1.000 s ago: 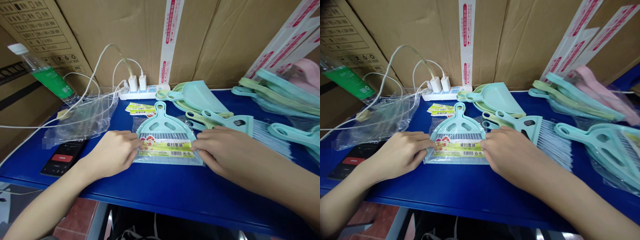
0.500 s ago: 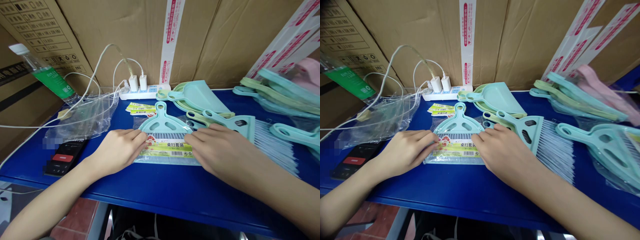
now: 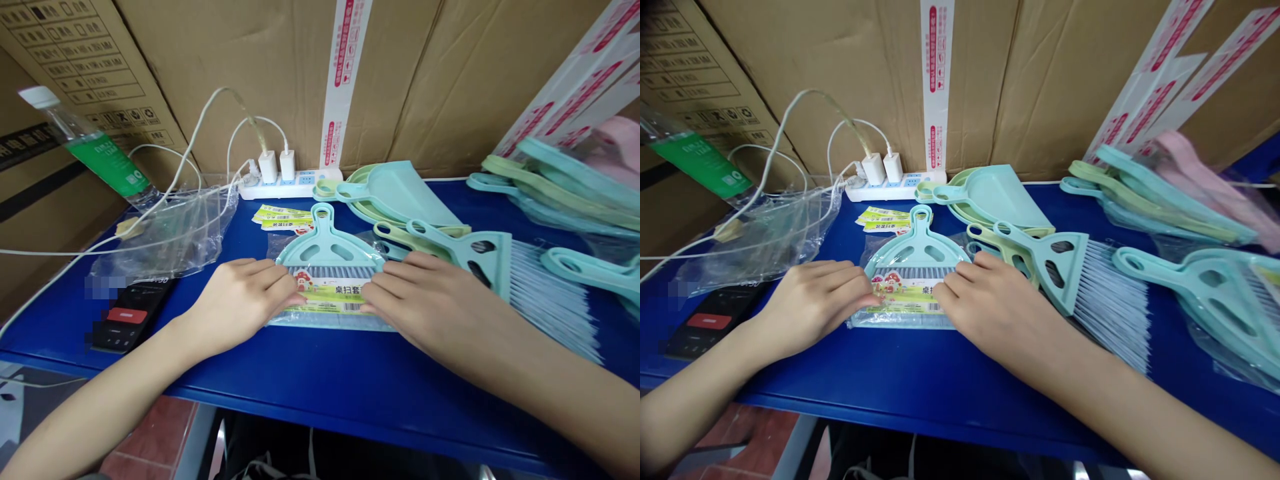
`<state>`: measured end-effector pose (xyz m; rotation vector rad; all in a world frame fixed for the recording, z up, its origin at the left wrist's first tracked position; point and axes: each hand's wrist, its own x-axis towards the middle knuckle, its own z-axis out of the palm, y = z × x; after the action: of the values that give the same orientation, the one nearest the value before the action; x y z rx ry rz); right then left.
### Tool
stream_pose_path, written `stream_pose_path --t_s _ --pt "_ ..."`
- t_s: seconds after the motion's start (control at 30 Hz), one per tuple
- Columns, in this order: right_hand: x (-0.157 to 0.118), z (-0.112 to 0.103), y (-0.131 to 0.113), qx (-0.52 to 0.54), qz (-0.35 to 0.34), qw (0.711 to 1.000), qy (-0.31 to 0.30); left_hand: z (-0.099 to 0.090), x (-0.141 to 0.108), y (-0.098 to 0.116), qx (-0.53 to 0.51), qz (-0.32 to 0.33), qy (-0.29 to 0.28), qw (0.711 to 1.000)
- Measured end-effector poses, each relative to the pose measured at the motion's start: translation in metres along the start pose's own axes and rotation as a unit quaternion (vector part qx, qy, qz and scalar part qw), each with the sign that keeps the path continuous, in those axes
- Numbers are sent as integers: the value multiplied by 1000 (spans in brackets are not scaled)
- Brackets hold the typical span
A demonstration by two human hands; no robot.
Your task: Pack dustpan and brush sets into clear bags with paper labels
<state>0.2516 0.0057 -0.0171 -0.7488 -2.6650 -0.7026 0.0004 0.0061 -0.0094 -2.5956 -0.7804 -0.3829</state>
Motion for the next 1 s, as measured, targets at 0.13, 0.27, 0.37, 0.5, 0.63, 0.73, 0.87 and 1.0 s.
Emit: stream_pose_path --t_s 0.13,0.27,0.37,0.5,0.63,0.73,0.87,1.0 --pt "-1 2 -2 32 2 999 17 3 -1 2 -9 48 -27 998" --pt "-2 7 -6 62 2 998 9 9 -1 6 -24 59 -82 995" --pt "-3 12 -8 88 6 996 -4 12 -2 8 -44 53 -104 992" --pt "-4 15 -9 112 11 994 -8 13 -1 10 -55 43 -117 991" --pt "-5 13 -9 113 17 993 -6 12 0 10 -58 34 -138 988" --pt "-6 11 -9 115 22 993 -19 10 0 12 -54 29 -144 988" --pt "-6 8 -9 123 35 991 -43 8 1 12 -52 17 -145 988" --pt "-7 6 -8 141 51 987 -51 4 1 10 -67 8 -138 988"
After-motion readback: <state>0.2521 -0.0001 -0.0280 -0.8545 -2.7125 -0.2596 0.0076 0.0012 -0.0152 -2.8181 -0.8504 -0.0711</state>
